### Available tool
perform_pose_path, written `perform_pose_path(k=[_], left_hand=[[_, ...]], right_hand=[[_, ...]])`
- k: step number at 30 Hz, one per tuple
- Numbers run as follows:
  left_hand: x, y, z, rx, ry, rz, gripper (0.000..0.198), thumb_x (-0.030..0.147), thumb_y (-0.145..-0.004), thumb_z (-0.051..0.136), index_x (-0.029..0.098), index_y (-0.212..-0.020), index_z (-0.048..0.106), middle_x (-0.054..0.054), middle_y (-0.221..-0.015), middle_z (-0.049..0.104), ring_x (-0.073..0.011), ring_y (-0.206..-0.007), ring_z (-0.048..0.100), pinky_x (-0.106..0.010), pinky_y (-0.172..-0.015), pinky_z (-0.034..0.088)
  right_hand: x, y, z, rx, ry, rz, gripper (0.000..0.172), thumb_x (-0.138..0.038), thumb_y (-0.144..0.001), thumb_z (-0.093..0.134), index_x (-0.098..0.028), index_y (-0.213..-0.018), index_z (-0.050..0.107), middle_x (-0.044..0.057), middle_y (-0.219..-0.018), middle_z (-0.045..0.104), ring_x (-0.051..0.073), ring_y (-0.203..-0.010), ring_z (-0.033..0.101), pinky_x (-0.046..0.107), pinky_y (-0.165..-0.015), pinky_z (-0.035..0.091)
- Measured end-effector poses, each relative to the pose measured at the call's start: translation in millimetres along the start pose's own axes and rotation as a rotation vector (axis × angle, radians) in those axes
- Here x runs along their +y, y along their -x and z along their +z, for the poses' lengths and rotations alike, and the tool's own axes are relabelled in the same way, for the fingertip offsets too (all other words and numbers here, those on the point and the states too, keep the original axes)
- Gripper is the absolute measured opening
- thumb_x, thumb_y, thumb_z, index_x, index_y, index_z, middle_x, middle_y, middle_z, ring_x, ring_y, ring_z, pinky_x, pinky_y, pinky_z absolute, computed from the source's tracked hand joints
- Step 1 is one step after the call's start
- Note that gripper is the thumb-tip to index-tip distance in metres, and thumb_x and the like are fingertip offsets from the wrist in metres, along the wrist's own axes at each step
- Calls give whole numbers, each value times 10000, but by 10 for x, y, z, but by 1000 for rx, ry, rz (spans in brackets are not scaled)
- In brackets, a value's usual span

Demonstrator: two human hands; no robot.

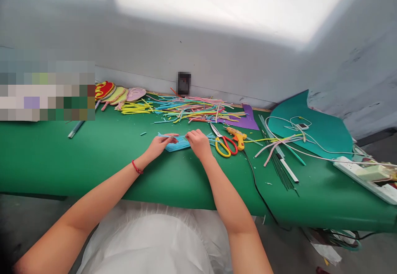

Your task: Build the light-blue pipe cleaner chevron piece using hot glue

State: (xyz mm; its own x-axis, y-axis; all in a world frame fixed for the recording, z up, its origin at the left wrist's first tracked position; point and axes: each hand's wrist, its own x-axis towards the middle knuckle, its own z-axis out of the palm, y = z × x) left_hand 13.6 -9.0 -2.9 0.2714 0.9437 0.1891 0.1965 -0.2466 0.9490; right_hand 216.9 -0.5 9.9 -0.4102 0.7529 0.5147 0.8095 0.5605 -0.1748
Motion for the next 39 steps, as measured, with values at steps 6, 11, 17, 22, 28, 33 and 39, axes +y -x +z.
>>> perform_pose_path(k=[6, 11, 17, 22, 28, 33, 39], left_hand=[[-64, -88, -184, 160, 124, -123, 427, 497, -845, 508, 129, -967, 687, -108, -914, 722, -207, -863, 665, -326, -832, 506], [-173, -135, -516, 450, -295, -72, 317, 347, -879, 429, 159, -896, 684, -63, -884, 699, -188, -840, 627, -291, -770, 467], [-282, -105, -583, 346, -700, -169, 226, 297, -845, 508, 181, -903, 694, -71, -917, 647, -197, -807, 591, -302, -752, 446], [-330, -90, -501, 281, -767, -188, 211, 295, -831, 546, 197, -958, 683, -61, -882, 625, -200, -791, 591, -304, -742, 455], [-321, -104, -521, 279, -624, -176, 214, 233, -795, 571, 199, -980, 672, -55, -897, 673, -196, -815, 615, -303, -773, 480], [-302, -109, -498, 240, -502, -163, 313, 98, -757, 531, 171, -1032, 660, -65, -981, 690, -174, -842, 632, -300, -825, 498], [-331, -115, -500, 208, -478, -134, 344, 57, -729, 529, 136, -1039, 654, -88, -999, 682, -170, -847, 634, -311, -838, 510]], right_hand=[[-1, 1, 71, -27, -316, 6, 119, -252, -904, 528, -202, -846, 620, 35, -808, 664, 182, -780, 518, 294, -747, 410], [52, 2, -53, -79, -235, 90, 100, -260, -875, 550, -194, -849, 620, 42, -764, 635, 185, -779, 523, 284, -729, 381], [229, 55, -253, -334, -233, 364, 240, -364, -926, 433, -218, -894, 620, -9, -599, 604, 146, -581, 516, 244, -596, 344], [337, 87, -246, -542, -268, 544, 260, -378, -934, 408, -207, -961, 602, -19, -573, 645, 113, -447, 512, 221, -528, 357], [260, 49, -211, -387, -232, 560, 299, -334, -940, 387, -192, -781, 596, 14, -751, 695, 96, -487, 574, 220, -580, 398], [284, 47, -189, -240, -156, 554, 326, -365, -950, 368, -208, -903, 650, 21, -649, 657, 148, -524, 579, 255, -610, 391], [343, 57, -226, -76, 62, 509, 383, -390, -959, 373, -201, -990, 705, 90, -834, 658, 197, -749, 574, 271, -622, 353]])
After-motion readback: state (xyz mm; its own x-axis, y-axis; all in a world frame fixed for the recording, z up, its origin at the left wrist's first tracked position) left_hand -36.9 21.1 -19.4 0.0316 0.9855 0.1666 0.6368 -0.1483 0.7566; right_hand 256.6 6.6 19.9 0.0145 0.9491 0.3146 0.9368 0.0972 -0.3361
